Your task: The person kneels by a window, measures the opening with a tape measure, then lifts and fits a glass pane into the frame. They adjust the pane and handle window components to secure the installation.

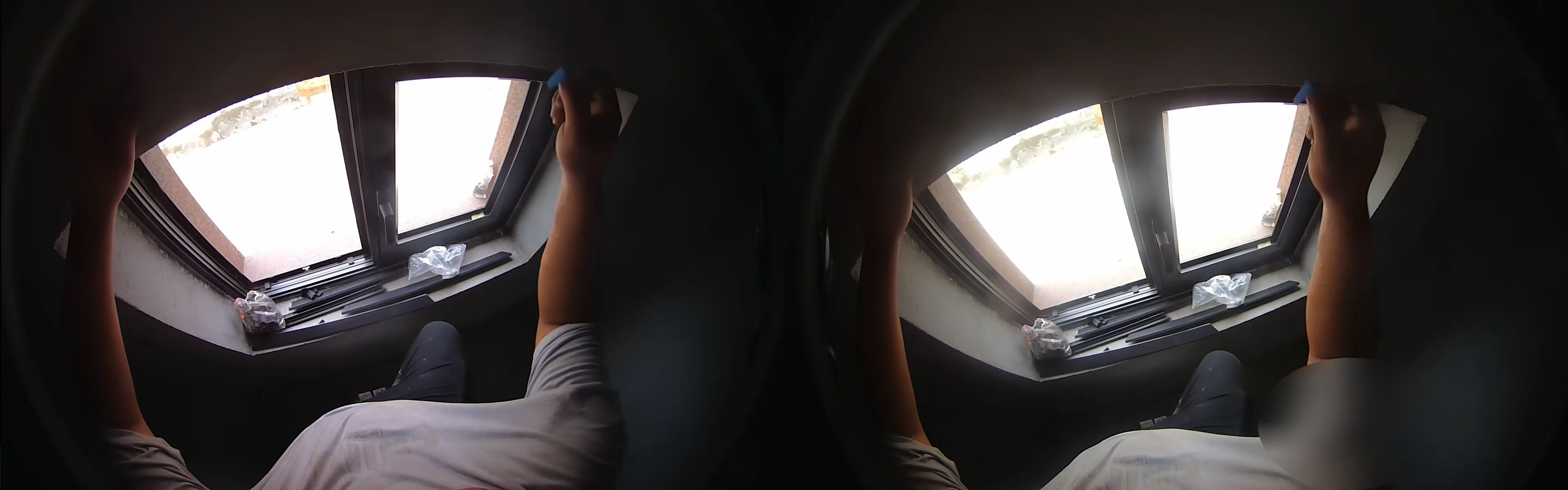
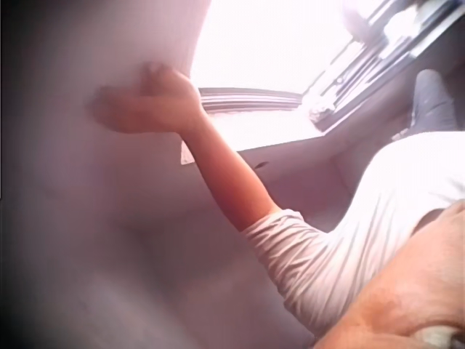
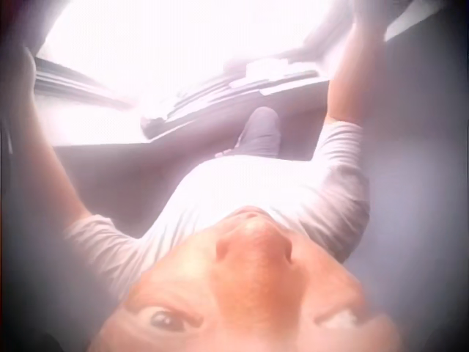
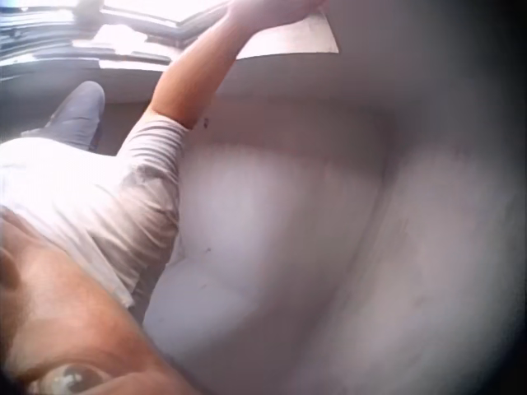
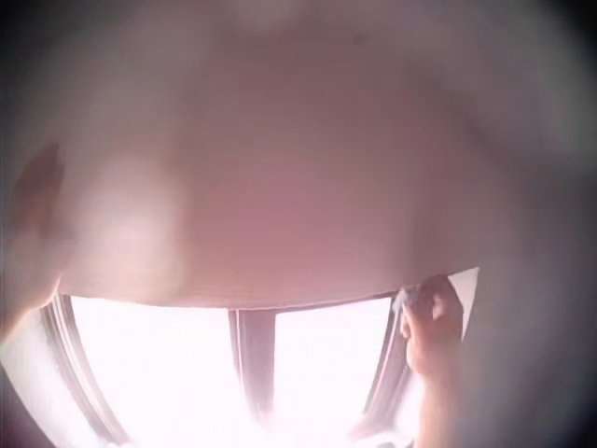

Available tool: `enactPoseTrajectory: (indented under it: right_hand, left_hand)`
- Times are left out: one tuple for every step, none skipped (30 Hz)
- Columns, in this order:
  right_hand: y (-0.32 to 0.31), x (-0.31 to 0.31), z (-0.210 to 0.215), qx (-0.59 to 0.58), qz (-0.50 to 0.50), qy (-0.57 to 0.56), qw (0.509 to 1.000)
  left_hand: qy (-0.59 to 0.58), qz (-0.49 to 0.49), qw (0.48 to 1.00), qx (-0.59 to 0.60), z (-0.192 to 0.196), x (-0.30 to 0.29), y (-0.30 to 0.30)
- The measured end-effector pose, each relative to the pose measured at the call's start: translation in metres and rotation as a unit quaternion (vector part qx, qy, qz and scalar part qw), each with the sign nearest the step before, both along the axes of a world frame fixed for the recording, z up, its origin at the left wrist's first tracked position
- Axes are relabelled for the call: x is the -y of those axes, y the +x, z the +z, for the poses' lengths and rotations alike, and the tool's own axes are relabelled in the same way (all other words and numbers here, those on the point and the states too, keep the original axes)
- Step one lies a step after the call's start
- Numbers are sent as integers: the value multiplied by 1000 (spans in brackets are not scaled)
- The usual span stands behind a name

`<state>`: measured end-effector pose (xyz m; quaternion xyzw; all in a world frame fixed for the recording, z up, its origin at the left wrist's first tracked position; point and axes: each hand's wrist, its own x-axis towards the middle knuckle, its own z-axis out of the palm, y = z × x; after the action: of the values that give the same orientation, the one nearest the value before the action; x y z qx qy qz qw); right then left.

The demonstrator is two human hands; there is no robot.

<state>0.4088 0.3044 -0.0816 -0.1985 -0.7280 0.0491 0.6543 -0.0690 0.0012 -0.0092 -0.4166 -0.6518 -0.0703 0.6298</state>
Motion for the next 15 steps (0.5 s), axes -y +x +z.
enactPoseTrajectory:
  right_hand:
    - [9,-20,13,63,-83,67,992]
    - [16,-40,24,115,-165,138,970]
    - [16,-53,32,141,-171,122,967]
    - [18,-62,39,167,-179,110,963]
    - [21,-72,39,154,-185,127,962]
    - [19,-80,34,143,-191,145,960]
    - [22,-83,32,119,-166,115,972]
    - [23,-77,33,89,-141,86,982]
    - [20,-66,36,45,-83,9,995]
    - [14,-64,38,19,-76,30,997]
    - [7,-64,37,-5,-70,49,996]
    - [1,-65,36,-29,-64,70,995]
    - [5,-71,33,-12,-65,3,998]
    - [6,-67,33,-20,-31,-89,995]
    - [8,-63,33,-30,-2,-180,983]
  left_hand:
    - [0,-3,1000,-2,2,-3,0]
    - [0,-5,1000,0,1,-6,-2]
    - [-3,-3,1000,-2,1,-5,-2]
    - [-3,-2,1000,1,0,-4,-5]
    - [-2,-2,1000,1,0,-3,-6]
    - [-2,0,1000,0,-1,-1,-8]
    - [-1,1,1000,-1,-2,0,-9]
    - [-3,4,1000,-8,1,4,-9]
    - [-2,5,1000,-11,2,7,-9]
    - [-1,5,1000,-13,5,10,-8]
    - [-1,3,1000,-15,4,9,-11]
    - [0,1,1000,-17,4,8,-13]
    - [0,3,1000,-25,5,9,-15]
    - [1,11,999,-37,4,9,-19]
    - [2,23,999,-49,4,11,-23]
